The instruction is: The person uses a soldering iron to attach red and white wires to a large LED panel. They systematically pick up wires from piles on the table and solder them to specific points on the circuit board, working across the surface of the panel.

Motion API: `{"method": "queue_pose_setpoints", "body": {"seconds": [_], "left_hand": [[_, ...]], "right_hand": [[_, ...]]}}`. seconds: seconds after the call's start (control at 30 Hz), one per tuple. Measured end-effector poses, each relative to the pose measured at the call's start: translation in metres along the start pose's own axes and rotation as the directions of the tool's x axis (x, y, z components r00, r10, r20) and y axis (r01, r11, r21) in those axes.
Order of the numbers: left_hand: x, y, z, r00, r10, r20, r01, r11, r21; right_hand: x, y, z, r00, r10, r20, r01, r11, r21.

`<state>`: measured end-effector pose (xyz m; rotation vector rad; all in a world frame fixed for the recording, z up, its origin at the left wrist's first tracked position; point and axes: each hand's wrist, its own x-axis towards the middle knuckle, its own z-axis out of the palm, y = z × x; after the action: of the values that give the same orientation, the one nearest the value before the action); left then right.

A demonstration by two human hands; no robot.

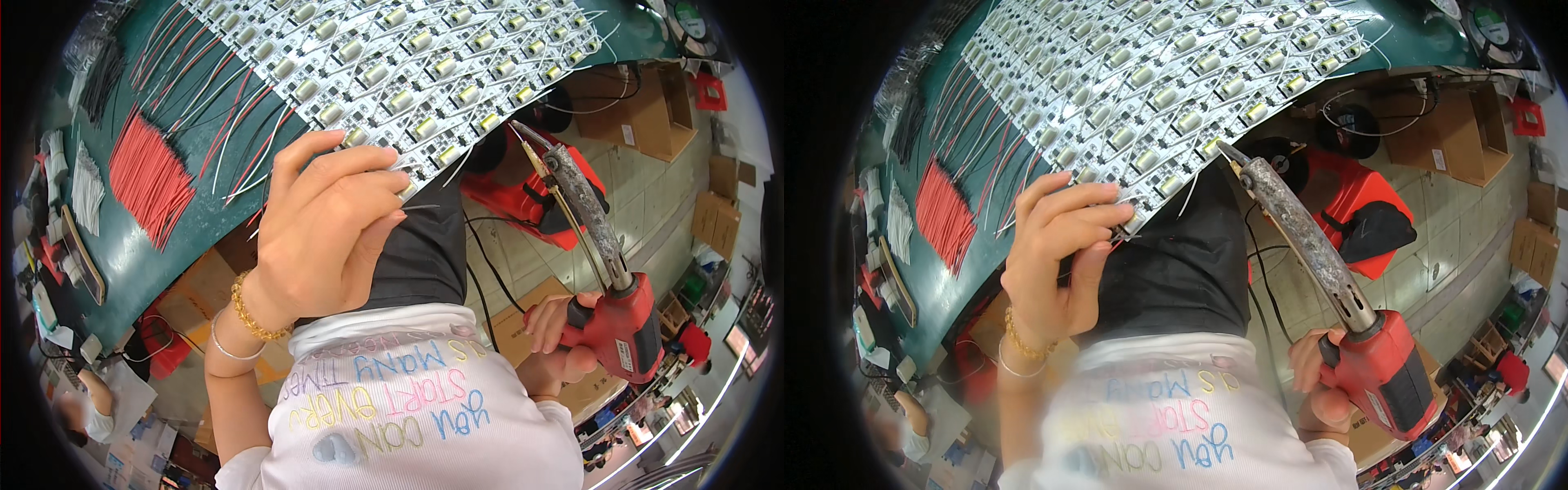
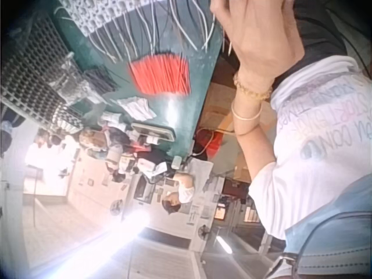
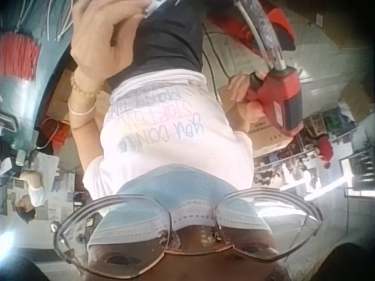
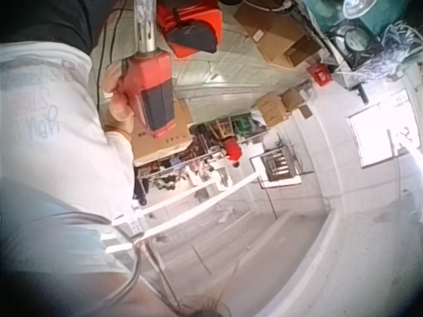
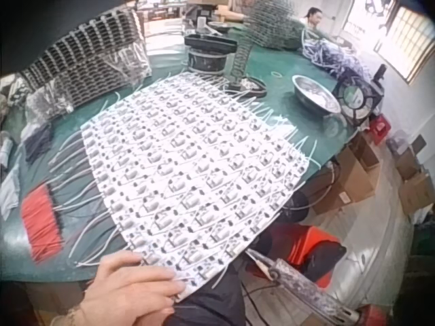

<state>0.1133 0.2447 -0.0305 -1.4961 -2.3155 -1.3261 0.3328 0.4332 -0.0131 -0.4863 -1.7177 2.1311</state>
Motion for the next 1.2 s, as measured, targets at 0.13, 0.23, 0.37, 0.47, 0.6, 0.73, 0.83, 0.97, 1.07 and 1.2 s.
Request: {"method": "queue_pose_setpoints", "body": {"seconds": [0.13, 0.23, 0.37, 0.47, 0.6, 0.73, 0.83, 0.97, 1.07, 1.2], "left_hand": [[0.002, 0.004, 0.002, 0.999, -0.037, -0.024, 0.037, 0.999, -0.016], [0.002, 0.001, 0.004, 0.998, 0.007, 0.059, -0.013, 0.995, 0.094], [-0.006, 0.0, 0.007, 0.997, 0.066, 0.028, -0.071, 0.98, 0.185], [-0.007, -0.001, 0.004, 0.995, 0.096, 0.005, -0.095, 0.979, 0.179], [0.004, -0.002, 0.003, 0.995, -0.039, -0.09, 0.051, 0.989, 0.136], [0.007, 0.0, 0.009, 0.983, -0.134, -0.122, 0.154, 0.973, 0.172], [0.001, -0.003, 0.02, 0.984, -0.056, -0.169, 0.092, 0.973, 0.212], [0.003, -0.002, 0.021, 0.984, -0.058, -0.169, 0.092, 0.975, 0.2], [0.008, 0.002, 0.015, 0.987, -0.105, -0.124, 0.128, 0.973, 0.191], [0.011, 0.004, 0.015, 0.987, -0.119, -0.111, 0.139, 0.971, 0.195]], "right_hand": [[0.002, 0.004, -0.005, 0.998, -0.017, 0.063, 0.017, 1.0, 0.01], [0.002, 0.004, -0.005, 0.998, -0.029, 0.055, 0.031, 0.998, -0.046], [0.001, 0.005, -0.005, 0.999, -0.029, 0.04, 0.032, 0.997, -0.077], [0.001, 0.001, -0.004, 0.999, -0.024, 0.033, 0.026, 0.997, -0.071], [0.003, 0.001, -0.007, 0.995, -0.004, 0.103, 0.011, 0.998, -0.063], [-0.012, 0.003, -0.014, 0.995, 0.039, 0.091, -0.026, 0.991, -0.135], [-0.025, 0.006, -0.019, 0.993, 0.093, 0.075, -0.075, 0.974, -0.213], [-0.033, 0.009, -0.022, 0.988, 0.149, 0.045, -0.129, 0.945, -0.302], [-0.035, 0.009, -0.021, 0.982, 0.189, 0.018, -0.172, 0.925, -0.34], [-0.024, -0.001, -0.005, 0.963, 0.264, -0.056, -0.265, 0.885, -0.383]]}}
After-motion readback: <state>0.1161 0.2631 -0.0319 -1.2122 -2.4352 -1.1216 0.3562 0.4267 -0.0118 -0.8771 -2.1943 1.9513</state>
